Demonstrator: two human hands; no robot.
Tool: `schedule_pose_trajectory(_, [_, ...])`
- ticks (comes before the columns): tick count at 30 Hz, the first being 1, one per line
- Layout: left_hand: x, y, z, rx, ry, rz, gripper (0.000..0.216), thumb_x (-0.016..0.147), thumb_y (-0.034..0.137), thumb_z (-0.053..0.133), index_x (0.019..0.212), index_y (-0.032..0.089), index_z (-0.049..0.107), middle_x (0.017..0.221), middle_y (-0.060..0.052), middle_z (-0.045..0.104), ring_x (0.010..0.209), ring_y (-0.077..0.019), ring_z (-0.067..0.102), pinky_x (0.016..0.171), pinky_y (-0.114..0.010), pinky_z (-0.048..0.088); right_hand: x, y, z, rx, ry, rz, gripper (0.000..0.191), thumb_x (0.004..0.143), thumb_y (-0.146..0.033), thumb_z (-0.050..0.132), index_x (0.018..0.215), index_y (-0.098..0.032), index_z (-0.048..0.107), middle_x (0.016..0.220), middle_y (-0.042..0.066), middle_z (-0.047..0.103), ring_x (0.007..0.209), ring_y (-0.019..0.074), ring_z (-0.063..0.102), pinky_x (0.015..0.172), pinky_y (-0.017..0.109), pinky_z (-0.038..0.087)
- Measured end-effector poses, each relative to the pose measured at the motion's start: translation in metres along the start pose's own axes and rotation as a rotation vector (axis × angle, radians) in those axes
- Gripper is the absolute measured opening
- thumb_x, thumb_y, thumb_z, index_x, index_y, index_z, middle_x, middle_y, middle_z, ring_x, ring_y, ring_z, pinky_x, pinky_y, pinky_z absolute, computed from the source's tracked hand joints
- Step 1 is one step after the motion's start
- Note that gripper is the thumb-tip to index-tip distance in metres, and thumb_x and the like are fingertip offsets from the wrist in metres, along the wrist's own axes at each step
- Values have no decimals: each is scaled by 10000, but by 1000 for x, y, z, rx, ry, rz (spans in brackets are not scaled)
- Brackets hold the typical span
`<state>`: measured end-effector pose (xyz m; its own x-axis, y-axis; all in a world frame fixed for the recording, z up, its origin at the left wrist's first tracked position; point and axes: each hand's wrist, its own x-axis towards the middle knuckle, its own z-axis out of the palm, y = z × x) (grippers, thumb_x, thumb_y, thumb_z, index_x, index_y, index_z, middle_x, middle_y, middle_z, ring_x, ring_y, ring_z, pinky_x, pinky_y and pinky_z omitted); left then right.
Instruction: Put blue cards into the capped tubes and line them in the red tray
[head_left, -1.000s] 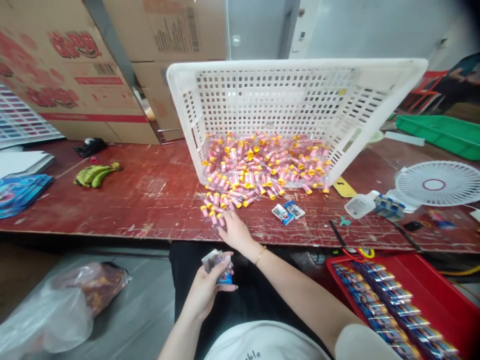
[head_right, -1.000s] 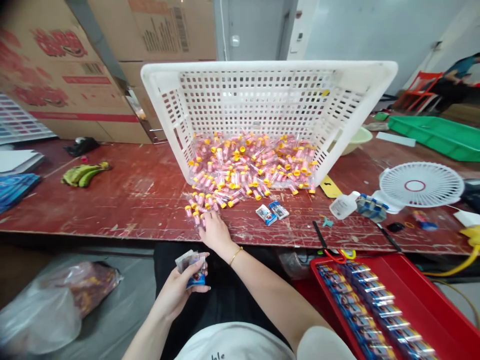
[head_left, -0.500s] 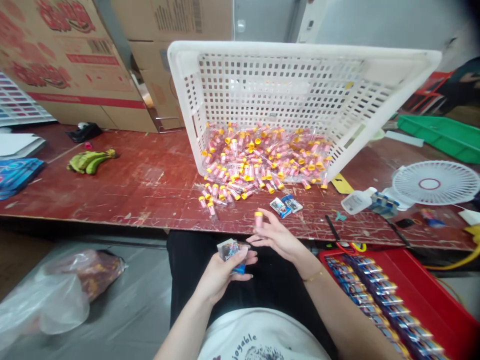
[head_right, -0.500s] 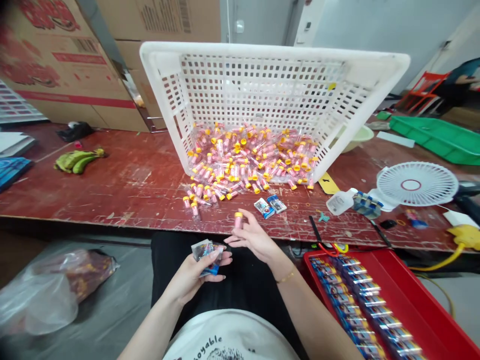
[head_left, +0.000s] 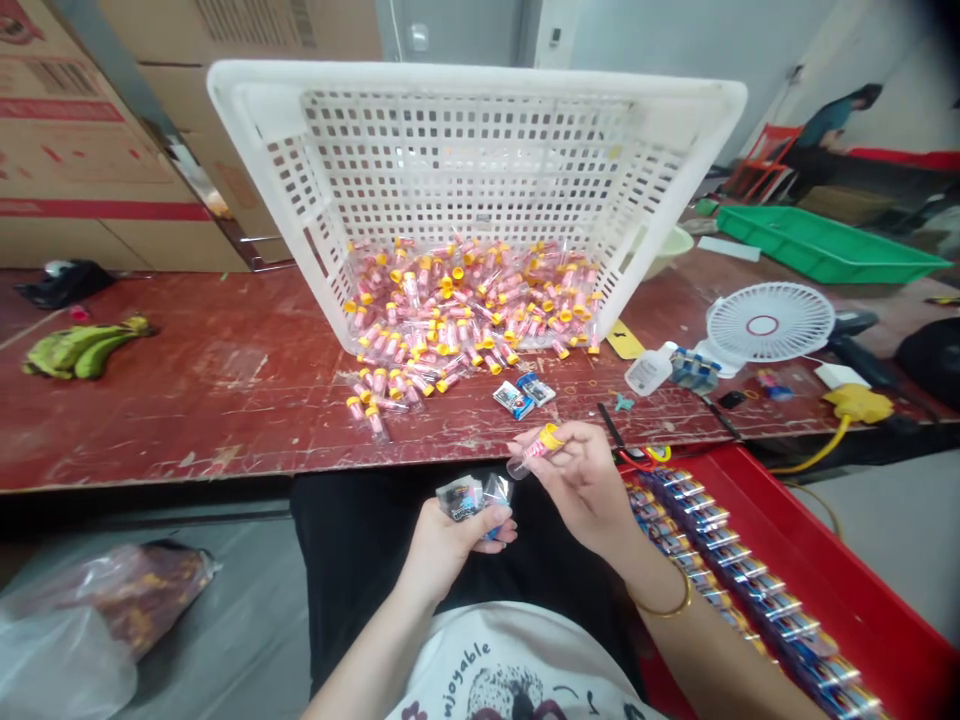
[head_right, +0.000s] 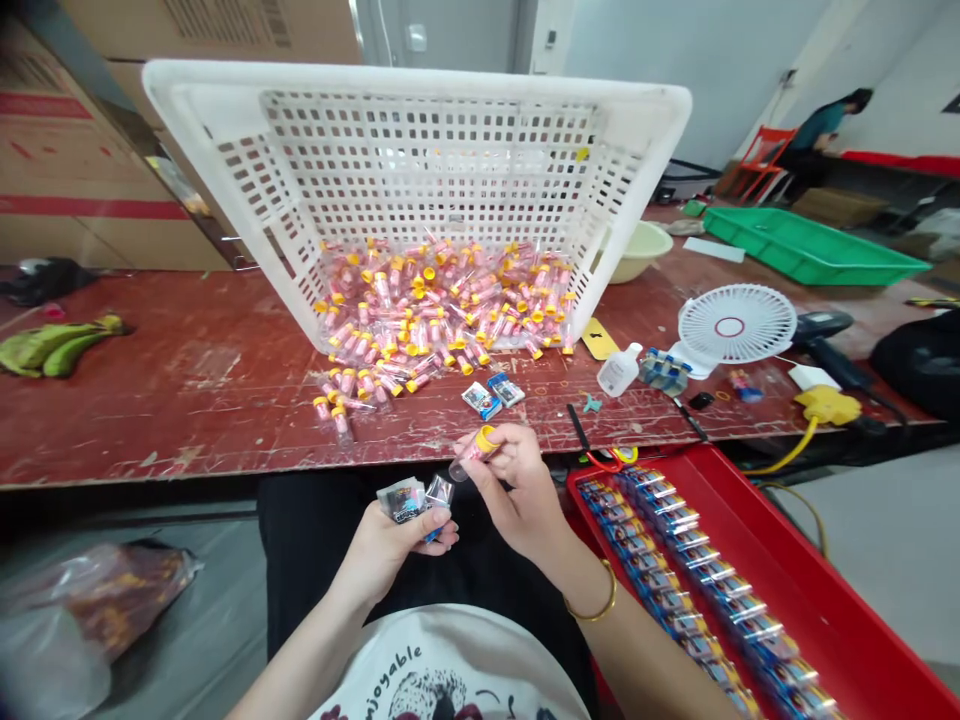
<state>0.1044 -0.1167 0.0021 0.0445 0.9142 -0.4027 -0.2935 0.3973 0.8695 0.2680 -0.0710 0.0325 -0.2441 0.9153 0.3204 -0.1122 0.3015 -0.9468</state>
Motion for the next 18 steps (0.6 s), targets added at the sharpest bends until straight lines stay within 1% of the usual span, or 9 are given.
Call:
schedule_pose_trajectory(4, [-1, 0, 0, -16, 32, 40, 315, 598, 293, 844, 771, 81, 689, 609, -58, 703, 561, -168, 679, 545, -237, 572, 6, -5, -3, -225, -124, -120, 181, 880, -194, 563, 1012, -244, 450, 1056, 65, 594, 943, 173, 637, 813, 348, 563])
schedule_pose_trajectory(7, [-1, 3, 0, -28, 56, 42, 316, 580, 281, 854, 765, 86, 688, 603, -45, 697, 556, -162, 670, 557, -246, 574, 11, -7, -2, -379, -128, -165, 185, 859, -192, 585, 1013, -235, 492, 978, 50, 590, 873, 165, 633, 794, 328, 559])
schedule_pose_trajectory(9, [-2, 5, 0, -35, 60, 30, 323, 557, 265, 865, 759, 86, 686, 601, -40, 693, 554, -160, 666, 563, -249, 573, 15, -8, 0, -395, -138, -167, 186, 848, -200, 600, 1005, -232, 506, 927, 38, 592, 827, 156, 633, 768, 312, 559])
schedule_pose_trajectory(11, [-3, 6, 0, -42, 52, 18, 331, 540, 248, 872, 758, 83, 687, 602, -36, 690, 554, -158, 664, 570, -251, 572, 19, -7, 3, -312, -189, -108, 172, 843, -220, 613, 981, -225, 512, 888, 29, 597, 807, 152, 638, 745, 302, 557])
schedule_pose_trajectory(13, [-5, 8, 0, -51, 40, 12, 338, 538, 254, 872, 762, 79, 690, 604, -40, 690, 562, -164, 668, 576, -257, 573, 23, -3, 5, -155, -226, 28, 191, 824, -256, 643, 947, -219, 501, 853, 18, 607, 788, 151, 649, 719, 297, 557])
schedule_pose_trajectory(15, [-7, 9, 2, -72, 27, 8, 352, 571, 305, 854, 785, 74, 696, 637, -67, 706, 604, -187, 683, 572, -267, 575, 25, 3, 6, -2, -215, 182, 235, 803, -302, 669, 910, -215, 479, 824, 9, 623, 772, 153, 662, 709, 300, 557])
schedule_pose_trajectory(16, [-9, 10, 4, -89, 19, 3, 366, 591, 333, 840, 809, 75, 700, 673, -86, 718, 644, -205, 693, 569, -274, 577, 24, 6, 6, 48, -205, 235, 242, 808, -325, 663, 898, -214, 468, 815, 8, 631, 773, 154, 666, 716, 307, 555])
schedule_pose_trajectory(18, [-10, 13, 9, -148, 1, -22, 396, 629, 363, 814, 894, 90, 704, 764, -109, 737, 720, -230, 703, 577, -294, 584, 18, 11, 7, 82, -238, 254, 240, 822, -349, 643, 896, -212, 460, 847, 21, 640, 827, 163, 664, 770, 331, 545])
